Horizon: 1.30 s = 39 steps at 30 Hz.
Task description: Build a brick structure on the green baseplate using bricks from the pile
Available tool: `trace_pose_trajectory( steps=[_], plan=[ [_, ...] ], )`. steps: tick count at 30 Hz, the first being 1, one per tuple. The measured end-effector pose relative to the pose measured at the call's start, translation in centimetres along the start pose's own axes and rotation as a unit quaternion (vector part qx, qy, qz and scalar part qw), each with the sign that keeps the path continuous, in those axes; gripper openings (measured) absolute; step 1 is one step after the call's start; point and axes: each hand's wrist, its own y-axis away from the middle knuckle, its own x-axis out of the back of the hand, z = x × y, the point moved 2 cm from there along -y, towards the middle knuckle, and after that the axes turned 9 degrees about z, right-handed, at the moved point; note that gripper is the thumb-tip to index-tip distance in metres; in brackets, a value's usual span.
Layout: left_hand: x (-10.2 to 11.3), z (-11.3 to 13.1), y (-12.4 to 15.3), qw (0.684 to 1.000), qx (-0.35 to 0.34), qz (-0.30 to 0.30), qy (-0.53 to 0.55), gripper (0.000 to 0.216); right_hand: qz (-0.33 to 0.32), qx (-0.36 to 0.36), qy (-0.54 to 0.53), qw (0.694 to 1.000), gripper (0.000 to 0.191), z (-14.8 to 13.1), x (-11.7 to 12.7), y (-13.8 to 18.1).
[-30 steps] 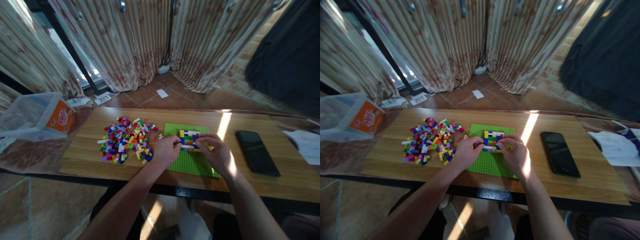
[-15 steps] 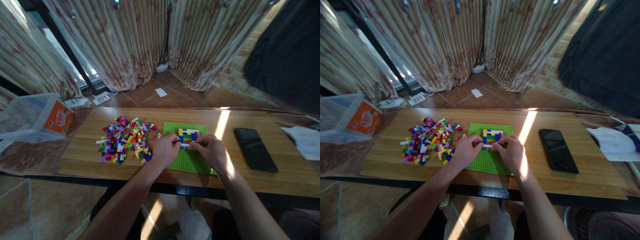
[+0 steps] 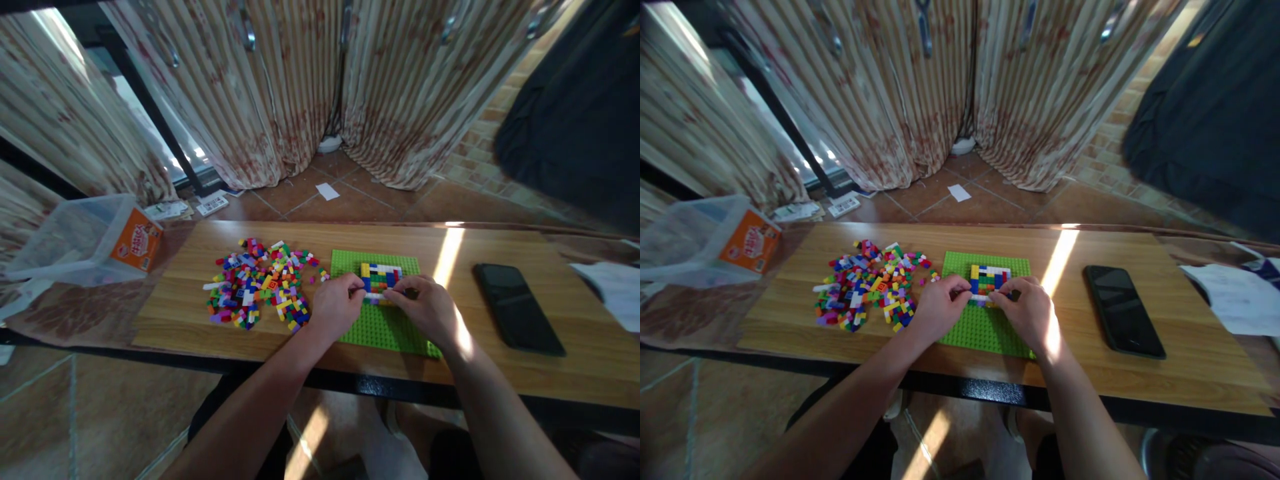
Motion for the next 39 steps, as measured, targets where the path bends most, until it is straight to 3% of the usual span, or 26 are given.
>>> trace_pose_trajectory(
  steps=[3, 6, 10, 14, 18, 22, 30, 39],
  plan=[
    [0.8, 0.0, -0.2, 0.999, -0.022, 0.009, 0.023, 0.015, 0.014, -0.047, -0.051, 0.998, 0.032, 0.1, 0.5, -0.1],
    [2.4, -0.1, -0.9, 0.996, -0.029, 0.062, 0.051, 0.016, 0.082, -0.093, -0.095, 0.988, 0.031, -0.5, 1.2, -0.1],
    [4.8, -1.2, -2.1, 0.983, -0.007, 0.147, 0.11, 0.013, 0.157, -0.082, -0.138, 0.974, 0.027, -1.6, 1.5, 0.3],
    [7.3, -2.7, -3.3, 0.957, 0.035, 0.225, 0.179, 0.012, 0.106, -0.017, -0.166, 0.98, 0.024, -2.8, 0.1, 1.3],
    [9.4, -3.6, -3.8, 0.923, 0.075, 0.293, 0.237, 0.012, 0.035, 0.12, -0.131, 0.984, 0.018, -5.0, -1.6, 2.6],
    [10.6, -4.1, -3.8, 0.906, 0.093, 0.319, 0.262, 0.011, -0.032, 0.216, -0.117, 0.969, 0.016, -7.1, -3.0, 3.7],
    [11.3, -4.5, -3.6, 0.895, 0.111, 0.318, 0.292, 0.01, -0.118, 0.305, -0.134, 0.936, 0.011, -9.4, -5.9, 6.2],
    [14.2, -6.2, -3.5, 0.878, 0.104, 0.366, 0.29, 0.013, -0.11, 0.377, -0.125, 0.911, 0.013, -10.3, -8.1, 8.1]
  ],
)
